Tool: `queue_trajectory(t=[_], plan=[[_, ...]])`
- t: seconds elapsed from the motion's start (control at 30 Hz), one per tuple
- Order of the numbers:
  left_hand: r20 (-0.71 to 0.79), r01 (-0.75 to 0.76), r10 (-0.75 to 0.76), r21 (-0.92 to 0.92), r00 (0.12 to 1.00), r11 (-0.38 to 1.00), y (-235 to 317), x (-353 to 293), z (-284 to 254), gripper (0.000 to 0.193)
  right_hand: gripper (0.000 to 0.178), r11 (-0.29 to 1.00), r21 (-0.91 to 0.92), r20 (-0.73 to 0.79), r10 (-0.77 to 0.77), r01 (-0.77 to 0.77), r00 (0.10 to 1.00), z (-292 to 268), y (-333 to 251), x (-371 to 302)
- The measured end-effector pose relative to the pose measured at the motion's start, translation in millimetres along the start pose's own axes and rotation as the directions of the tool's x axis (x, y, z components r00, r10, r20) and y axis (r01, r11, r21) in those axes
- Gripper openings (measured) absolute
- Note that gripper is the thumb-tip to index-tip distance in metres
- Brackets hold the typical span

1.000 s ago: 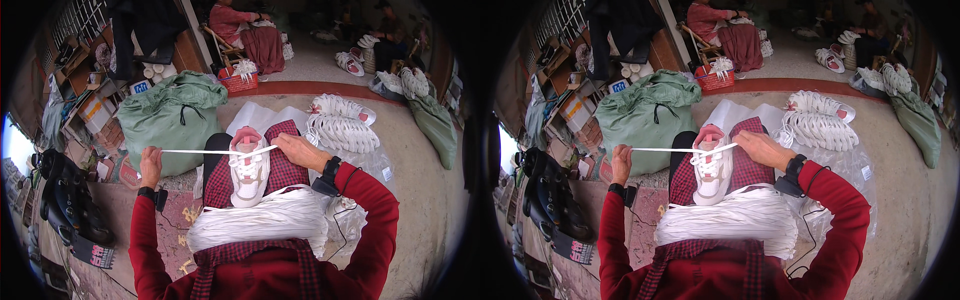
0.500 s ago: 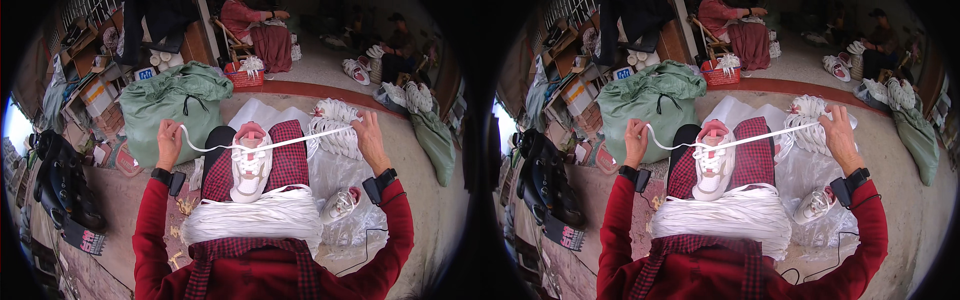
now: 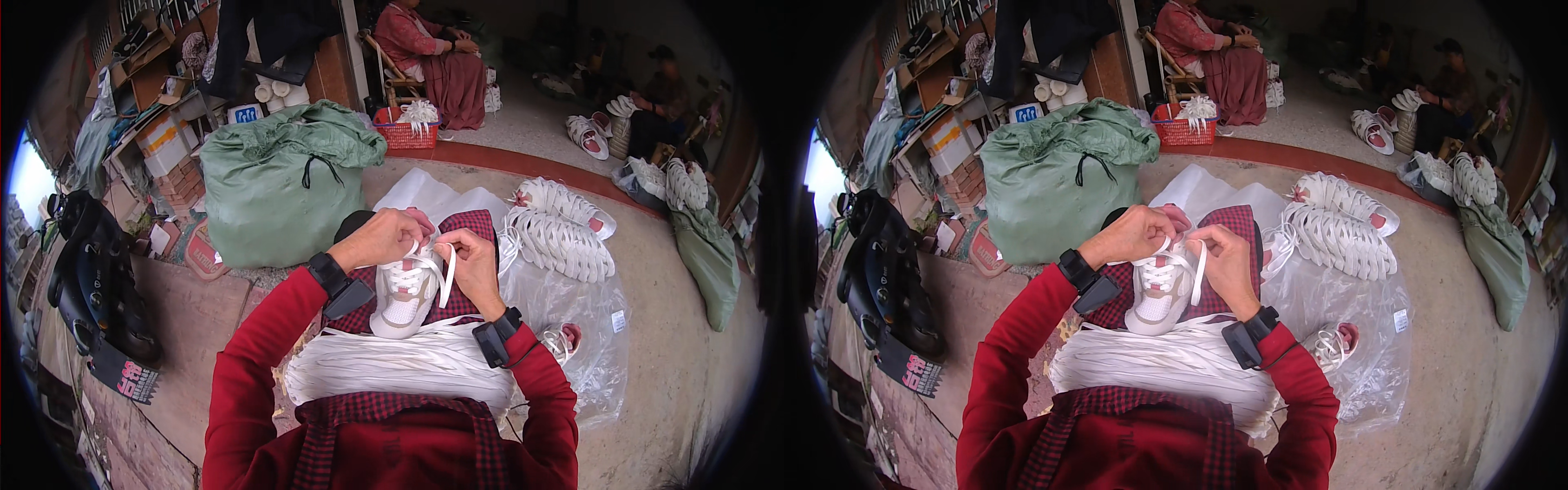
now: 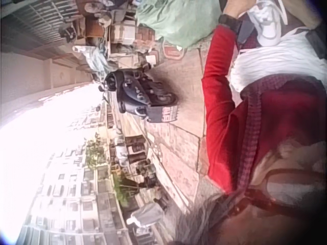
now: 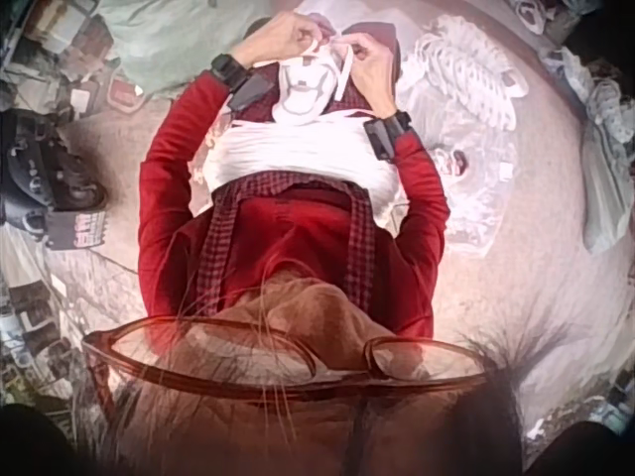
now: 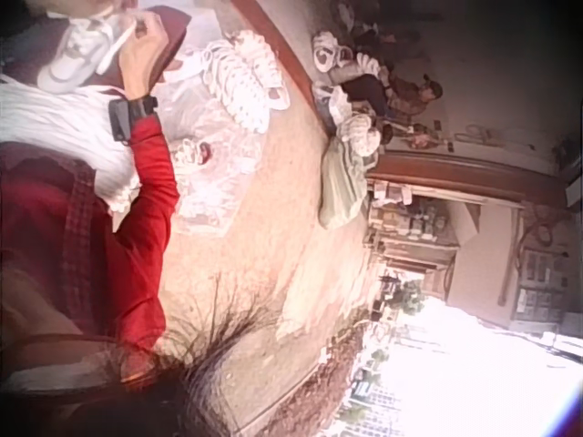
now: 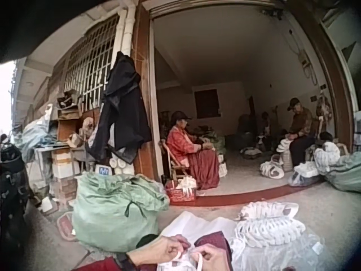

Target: Insert white laces into a pink and white shoe.

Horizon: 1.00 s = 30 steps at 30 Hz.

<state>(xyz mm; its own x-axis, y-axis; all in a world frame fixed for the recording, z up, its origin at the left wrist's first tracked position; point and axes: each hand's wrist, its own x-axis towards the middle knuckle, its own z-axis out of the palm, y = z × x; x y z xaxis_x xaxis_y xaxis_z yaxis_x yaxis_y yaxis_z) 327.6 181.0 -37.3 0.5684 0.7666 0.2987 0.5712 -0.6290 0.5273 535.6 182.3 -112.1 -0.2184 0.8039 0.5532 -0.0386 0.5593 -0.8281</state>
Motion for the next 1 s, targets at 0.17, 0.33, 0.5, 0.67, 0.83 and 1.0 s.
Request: queue_trajectory(t=[0.17,0.33,0.5,0.67,0.83,1.0], plan=[[-0.035,-0.002,-0.001,-0.075,0.999,0.997,-5,-2,2,0.021,0.009,0.999,-0.002,-0.029,0.046,-0.046,0.999,6,0,-2],[-0.068,-0.036,0.028,-0.119,0.997,0.992,-7,-1,6,0.018,0.008,0.999,0.030,-0.060,0.038,-0.036,0.997,9,4,-4],[-0.010,0.024,-0.025,-0.107,1.000,0.994,-11,-2,3,0.020,0.010,0.929,-0.298,-0.038,-0.240,0.218,0.970,12,-2,-3],[-0.034,-0.059,0.056,-0.127,0.998,0.990,-16,-2,5,0.018,0.011,0.950,-0.278,0.023,-0.143,0.143,0.989,17,-9,-3],[-0.003,-0.058,0.058,-0.148,0.998,0.987,-22,1,9,0.017,0.021,0.953,0.131,0.185,0.247,-0.272,0.951,-6,3,13],[-0.022,-0.002,-0.002,-0.151,1.000,0.988,-19,-2,11,0.012,0.027,0.970,-0.174,0.297,0.216,-0.170,0.930,-5,0,21]])
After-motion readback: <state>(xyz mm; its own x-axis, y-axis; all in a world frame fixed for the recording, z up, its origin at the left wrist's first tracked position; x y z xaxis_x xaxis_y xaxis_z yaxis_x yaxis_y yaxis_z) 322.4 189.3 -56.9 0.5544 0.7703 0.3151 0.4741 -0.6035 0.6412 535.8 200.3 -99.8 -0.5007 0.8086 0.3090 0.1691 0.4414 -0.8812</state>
